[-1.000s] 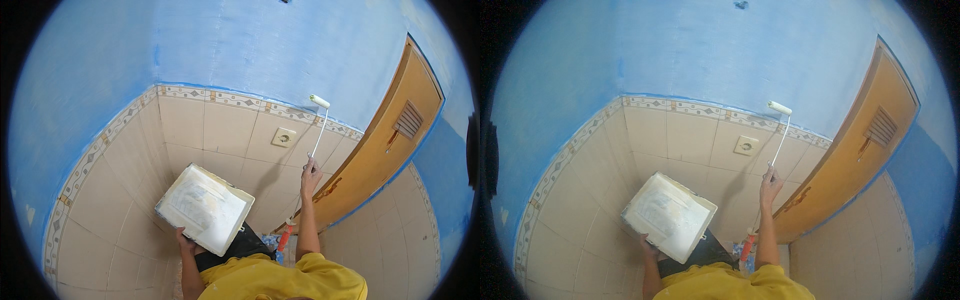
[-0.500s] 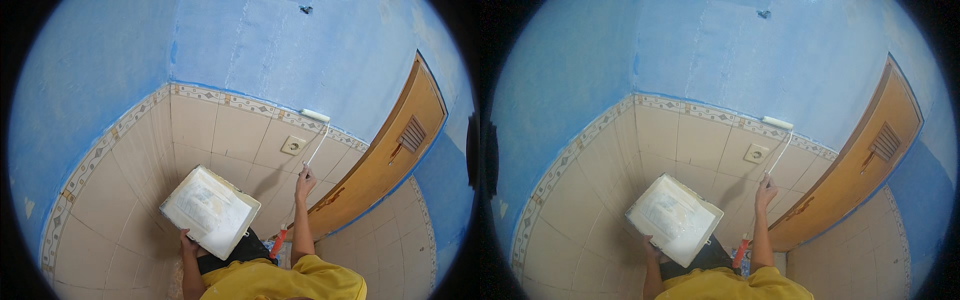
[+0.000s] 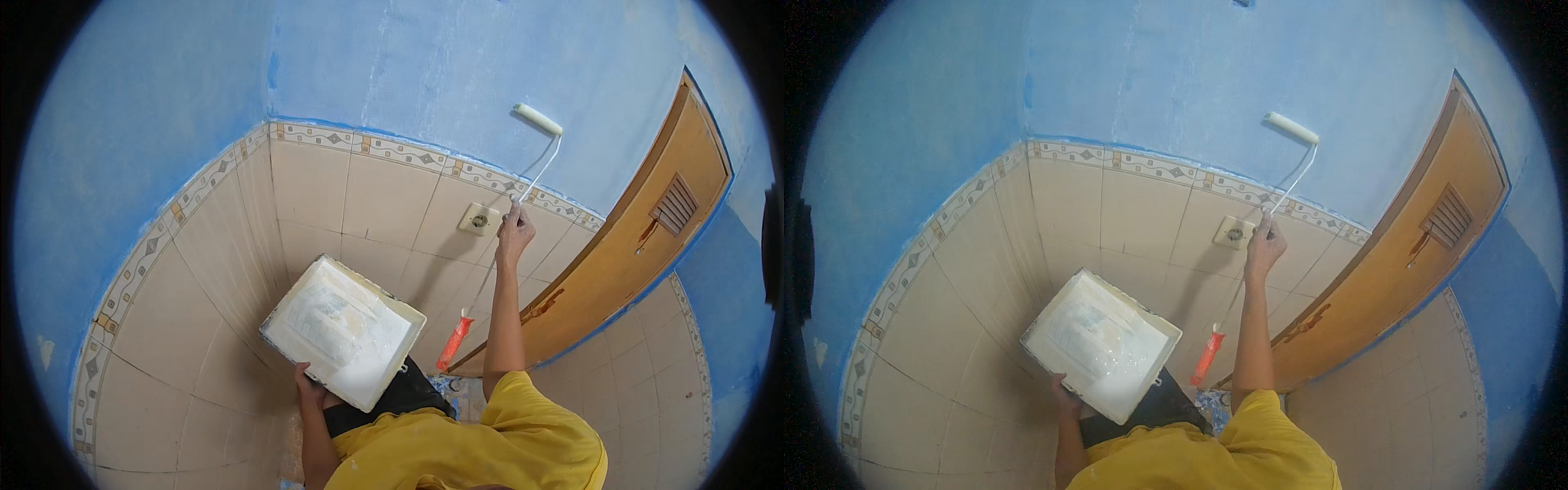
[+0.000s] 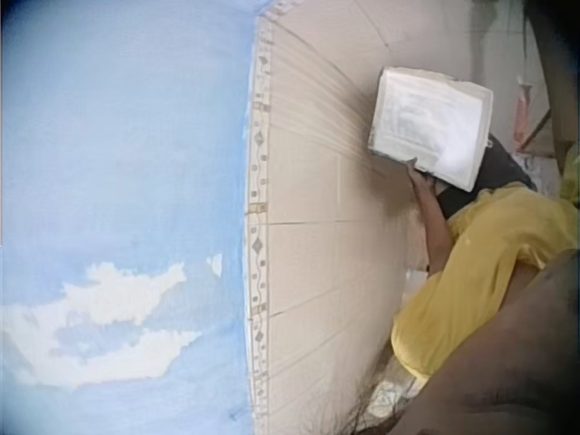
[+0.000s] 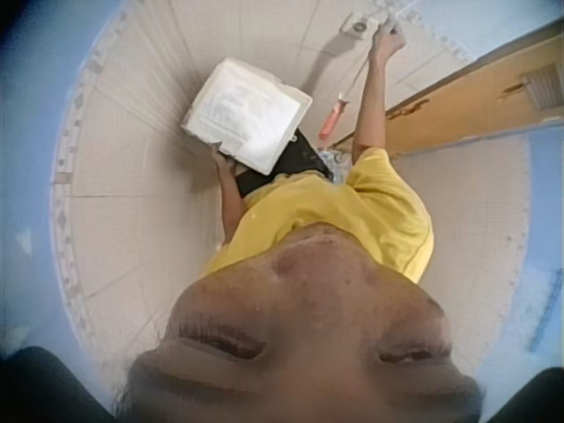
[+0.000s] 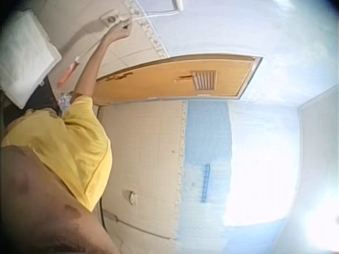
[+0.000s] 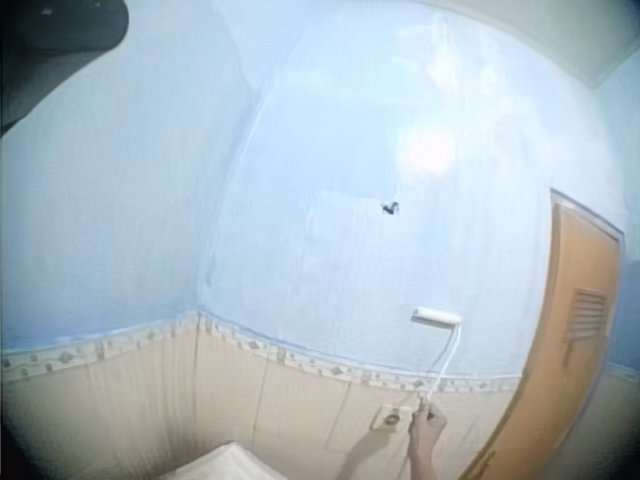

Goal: The person paints a wall white using a paint roller and a paint tray. They repeatedly dip the roller into the tray to load paint and apply it to the upper wall area above a tiled wainscot.

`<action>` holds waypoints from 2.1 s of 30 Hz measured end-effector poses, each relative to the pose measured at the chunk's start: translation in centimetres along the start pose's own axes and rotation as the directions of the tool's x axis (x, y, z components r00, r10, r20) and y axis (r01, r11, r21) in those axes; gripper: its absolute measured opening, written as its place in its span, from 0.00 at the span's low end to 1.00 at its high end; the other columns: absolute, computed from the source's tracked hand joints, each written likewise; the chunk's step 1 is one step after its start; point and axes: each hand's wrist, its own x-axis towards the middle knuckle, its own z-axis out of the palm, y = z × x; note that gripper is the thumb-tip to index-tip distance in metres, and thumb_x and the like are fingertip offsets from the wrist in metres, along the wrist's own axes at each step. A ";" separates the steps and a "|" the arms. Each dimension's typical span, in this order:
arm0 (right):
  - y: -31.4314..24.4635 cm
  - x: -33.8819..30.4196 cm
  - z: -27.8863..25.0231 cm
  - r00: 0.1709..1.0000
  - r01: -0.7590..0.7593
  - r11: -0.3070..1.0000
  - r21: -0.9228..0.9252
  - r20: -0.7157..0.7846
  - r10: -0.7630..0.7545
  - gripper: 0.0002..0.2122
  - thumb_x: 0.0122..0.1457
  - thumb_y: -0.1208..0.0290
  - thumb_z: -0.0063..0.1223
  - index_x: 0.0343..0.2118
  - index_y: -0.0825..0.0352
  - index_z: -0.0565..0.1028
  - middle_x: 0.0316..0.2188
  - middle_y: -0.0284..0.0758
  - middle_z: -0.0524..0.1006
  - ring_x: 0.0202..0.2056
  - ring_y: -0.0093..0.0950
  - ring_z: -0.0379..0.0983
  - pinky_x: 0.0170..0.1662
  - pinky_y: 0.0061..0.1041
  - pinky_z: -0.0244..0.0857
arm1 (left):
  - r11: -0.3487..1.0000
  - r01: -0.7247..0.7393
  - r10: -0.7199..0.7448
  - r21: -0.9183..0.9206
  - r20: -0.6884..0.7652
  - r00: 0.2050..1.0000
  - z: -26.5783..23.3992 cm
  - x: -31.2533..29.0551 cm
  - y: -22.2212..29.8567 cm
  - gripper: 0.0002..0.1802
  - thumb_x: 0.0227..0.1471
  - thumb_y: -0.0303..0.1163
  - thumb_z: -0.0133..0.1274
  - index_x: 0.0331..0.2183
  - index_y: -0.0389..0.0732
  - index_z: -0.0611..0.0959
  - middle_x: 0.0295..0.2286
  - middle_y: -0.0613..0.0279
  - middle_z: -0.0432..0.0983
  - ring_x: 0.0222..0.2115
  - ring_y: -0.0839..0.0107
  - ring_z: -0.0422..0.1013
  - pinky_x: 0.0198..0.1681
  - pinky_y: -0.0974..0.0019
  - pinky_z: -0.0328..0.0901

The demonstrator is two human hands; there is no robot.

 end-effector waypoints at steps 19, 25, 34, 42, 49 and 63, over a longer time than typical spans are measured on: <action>-0.5 6.4 -1.0 0.953 0.295 0.907 -0.302 0.026 -0.301 0.15 0.57 0.63 0.45 0.23 0.72 0.75 0.09 0.24 0.57 0.12 0.13 0.51 0.14 0.17 0.44 | 0.999 -0.041 0.039 0.030 0.058 0.998 0.7 -0.3 0.1 0.33 0.35 0.36 0.46 0.48 0.37 0.64 0.44 0.54 0.65 0.45 0.54 0.61 0.50 0.53 0.56; -11.9 17.6 4.2 0.923 0.377 0.903 -0.205 0.005 -0.384 0.14 0.54 0.64 0.47 0.27 0.72 0.77 0.08 0.31 0.65 0.11 0.18 0.58 0.15 0.23 0.53 | 1.000 0.013 -0.012 -0.024 0.042 0.999 -0.6 0.3 0.2 0.34 0.35 0.36 0.46 0.48 0.36 0.63 0.44 0.52 0.64 0.45 0.53 0.60 0.50 0.53 0.55; -24.1 28.6 9.4 0.918 0.394 0.915 -0.083 -0.002 -0.396 0.13 0.52 0.66 0.50 0.20 0.73 0.74 0.09 0.29 0.64 0.10 0.17 0.58 0.12 0.19 0.52 | 0.999 0.030 -0.030 -0.027 0.012 0.999 1.9 -1.4 1.0 0.35 0.33 0.35 0.46 0.49 0.36 0.62 0.45 0.51 0.62 0.45 0.50 0.58 0.51 0.48 0.53; -15.9 21.9 7.4 0.923 0.386 0.919 -0.081 0.033 -0.384 0.16 0.52 0.65 0.48 0.16 0.73 0.73 0.09 0.31 0.67 0.10 0.19 0.60 0.14 0.22 0.55 | 0.997 0.028 -0.027 -0.068 0.019 0.999 -1.4 0.7 0.1 0.33 0.34 0.33 0.46 0.47 0.35 0.64 0.43 0.52 0.63 0.45 0.53 0.60 0.50 0.53 0.55; -1.7 5.0 1.8 0.986 0.139 0.981 -0.136 0.113 -0.124 0.16 0.56 0.61 0.46 0.25 0.72 0.74 0.10 0.27 0.61 0.09 0.14 0.53 0.11 0.16 0.47 | 0.995 0.026 -0.019 -0.095 0.078 0.997 -0.9 0.2 0.0 0.34 0.35 0.34 0.46 0.48 0.34 0.63 0.43 0.52 0.64 0.44 0.53 0.60 0.49 0.52 0.56; -6.0 9.2 4.3 0.961 0.277 0.942 -0.190 0.048 -0.273 0.19 0.55 0.63 0.45 0.15 0.74 0.69 0.08 0.29 0.61 0.14 0.17 0.56 0.17 0.22 0.51 | 0.996 0.063 -0.062 -0.065 0.018 0.998 -0.6 0.1 0.3 0.37 0.32 0.34 0.46 0.49 0.35 0.61 0.45 0.49 0.61 0.45 0.50 0.59 0.50 0.49 0.55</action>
